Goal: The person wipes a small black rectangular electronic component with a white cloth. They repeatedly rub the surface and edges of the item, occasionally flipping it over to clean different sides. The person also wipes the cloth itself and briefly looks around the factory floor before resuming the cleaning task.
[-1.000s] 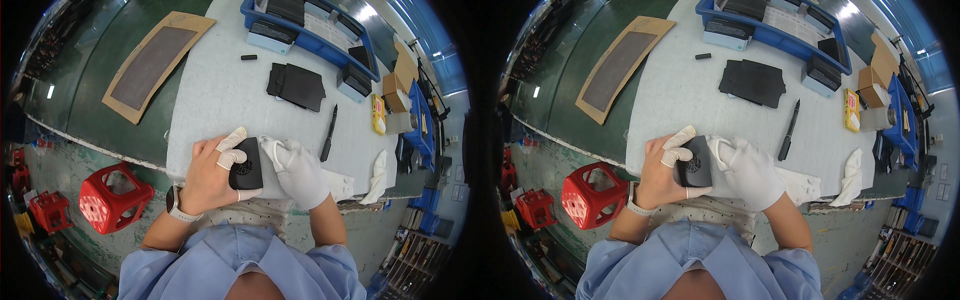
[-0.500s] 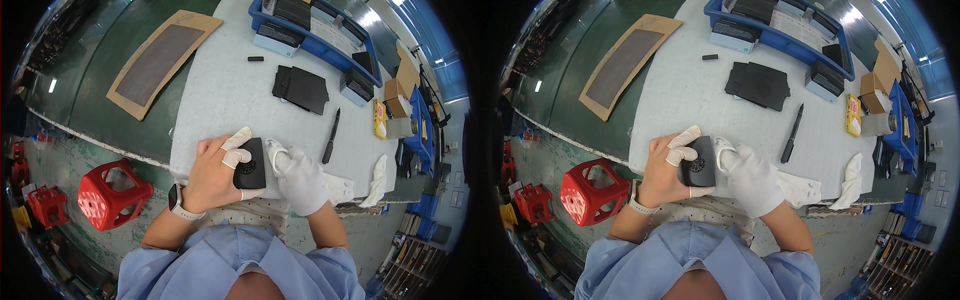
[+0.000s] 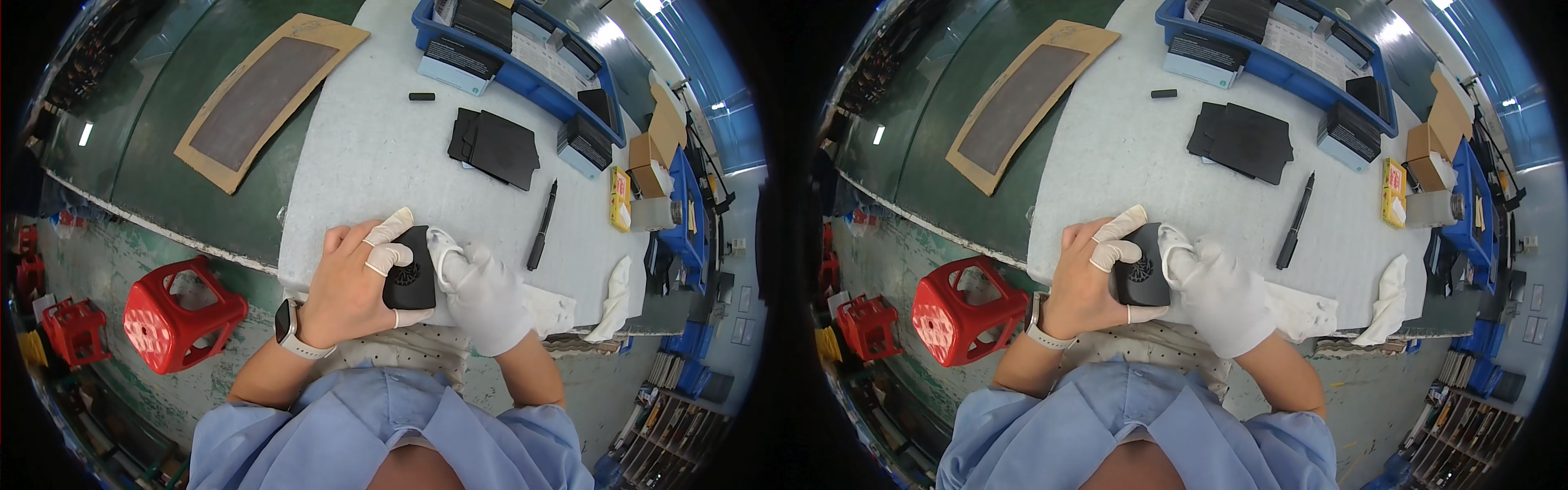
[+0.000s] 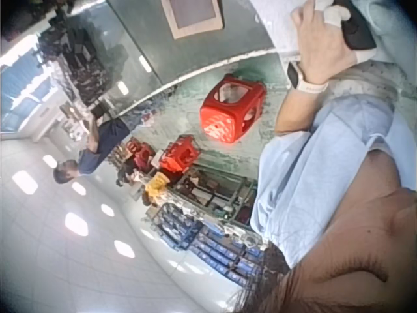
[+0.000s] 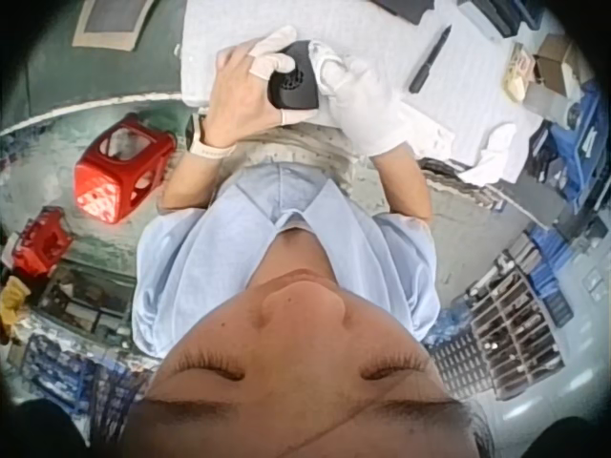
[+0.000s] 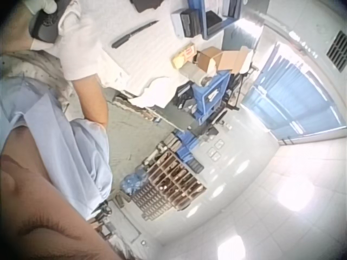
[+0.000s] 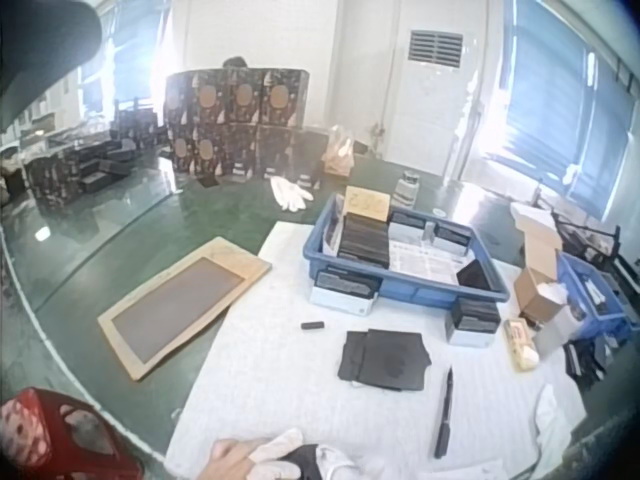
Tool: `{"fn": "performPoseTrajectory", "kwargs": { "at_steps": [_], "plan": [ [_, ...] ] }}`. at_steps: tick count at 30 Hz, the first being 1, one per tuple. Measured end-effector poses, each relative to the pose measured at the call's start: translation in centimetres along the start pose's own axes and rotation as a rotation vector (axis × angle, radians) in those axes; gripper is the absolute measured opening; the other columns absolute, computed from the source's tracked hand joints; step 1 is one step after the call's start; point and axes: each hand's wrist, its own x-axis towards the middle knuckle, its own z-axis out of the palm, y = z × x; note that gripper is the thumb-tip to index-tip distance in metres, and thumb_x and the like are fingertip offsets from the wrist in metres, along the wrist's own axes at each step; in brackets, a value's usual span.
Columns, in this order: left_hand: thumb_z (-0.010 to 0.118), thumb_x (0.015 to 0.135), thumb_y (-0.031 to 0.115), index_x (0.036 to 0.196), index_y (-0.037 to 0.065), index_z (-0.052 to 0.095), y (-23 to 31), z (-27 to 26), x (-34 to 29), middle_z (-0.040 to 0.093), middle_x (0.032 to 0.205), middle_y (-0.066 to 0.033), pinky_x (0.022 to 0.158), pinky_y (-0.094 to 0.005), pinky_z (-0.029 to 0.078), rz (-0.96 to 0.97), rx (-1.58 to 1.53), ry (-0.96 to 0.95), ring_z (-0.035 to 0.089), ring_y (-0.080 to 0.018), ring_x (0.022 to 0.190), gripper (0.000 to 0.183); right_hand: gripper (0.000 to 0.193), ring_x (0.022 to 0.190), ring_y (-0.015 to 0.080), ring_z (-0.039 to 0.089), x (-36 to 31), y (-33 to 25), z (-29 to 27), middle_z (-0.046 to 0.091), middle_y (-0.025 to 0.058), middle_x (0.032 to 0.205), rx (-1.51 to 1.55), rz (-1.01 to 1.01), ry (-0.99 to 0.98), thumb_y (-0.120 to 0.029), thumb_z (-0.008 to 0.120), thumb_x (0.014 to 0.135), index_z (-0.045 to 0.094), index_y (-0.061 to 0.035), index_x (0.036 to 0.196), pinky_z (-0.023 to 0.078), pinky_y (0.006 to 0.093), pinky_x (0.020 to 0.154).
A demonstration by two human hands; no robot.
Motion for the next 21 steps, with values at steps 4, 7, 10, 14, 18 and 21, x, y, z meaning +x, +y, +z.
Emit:
{"fn": "performPoseTrajectory", "kwargs": {
  "at_steps": [4, 7, 10, 14, 18, 21],
  "plan": [
    [0.086, 0.053, 0.033, 0.099, 0.009, 0.05, 0.0, -0.1, -0.1, 0.054, 0.13, -0.015, 0.084, -0.0403, 0.037, -0.01, -0.001, -0.001, 0.056, -0.03, 0.108, 0.064, 0.021, 0.069, 0.0253, 0.06, 0.1, 0.1, -0.3, 0.056, 0.0098, 0.091, -0.029, 0.055, -0.067, -0.01, 0.058, 0.078, 0.063, -0.0132, 0.099, 0.051, 0.0372, 0.054],
    [0.087, 0.052, 0.033, 0.099, 0.009, 0.051, 0.1, -0.1, 0.0, 0.054, 0.13, -0.0154, 0.085, -0.0404, 0.037, -0.012, -0.001, -0.008, 0.056, -0.0301, 0.108, 0.064, 0.019, 0.068, 0.0243, 0.059, -0.1, 0.3, -0.3, 0.056, 0.0097, 0.092, -0.071, 0.002, -0.023, -0.011, 0.058, 0.079, 0.062, -0.0133, 0.097, 0.051, 0.0358, 0.052],
    [0.087, 0.052, 0.033, 0.098, 0.008, 0.051, 0.0, 0.1, 0.0, 0.054, 0.13, -0.0159, 0.086, -0.0403, 0.037, -0.007, -0.01, -0.007, 0.055, -0.0303, 0.109, 0.063, 0.02, 0.065, 0.0239, 0.058, -0.4, 0.0, 0.1, 0.056, 0.0091, 0.089, -0.018, -0.033, 0.004, -0.011, 0.058, 0.078, 0.062, -0.0136, 0.097, 0.051, 0.0357, 0.051],
    [0.087, 0.052, 0.034, 0.098, 0.008, 0.052, 0.0, 0.0, 0.0, 0.055, 0.129, -0.0164, 0.086, -0.0401, 0.036, -0.011, -0.001, -0.011, 0.055, -0.0308, 0.109, 0.063, 0.019, 0.064, 0.0222, 0.057, -0.5, 0.0, -0.5, 0.056, 0.0079, 0.088, -0.072, -0.014, -0.033, -0.012, 0.059, 0.078, 0.062, -0.0136, 0.096, 0.05, 0.0341, 0.05],
    [0.086, 0.052, 0.036, 0.098, 0.008, 0.052, 0.1, 0.0, 0.0, 0.056, 0.128, -0.0162, 0.087, -0.0402, 0.036, -0.011, 0.003, -0.004, 0.055, -0.0311, 0.109, 0.063, 0.019, 0.063, 0.021, 0.057, -0.8, -0.2, -0.5, 0.057, 0.0068, 0.086, -0.051, -0.052, 0.006, -0.012, 0.059, 0.078, 0.062, -0.0129, 0.097, 0.049, 0.0326, 0.048],
    [0.086, 0.052, 0.037, 0.097, 0.008, 0.053, 0.1, 0.0, -0.1, 0.056, 0.127, -0.0161, 0.087, -0.0403, 0.036, -0.014, 0.005, -0.004, 0.055, -0.0311, 0.108, 0.063, 0.019, 0.061, 0.0201, 0.057, -1.1, -0.2, -0.3, 0.056, 0.0062, 0.083, -0.122, -0.051, -0.001, -0.012, 0.058, 0.079, 0.063, -0.0122, 0.098, 0.048, 0.0322, 0.045]
  ]
}}
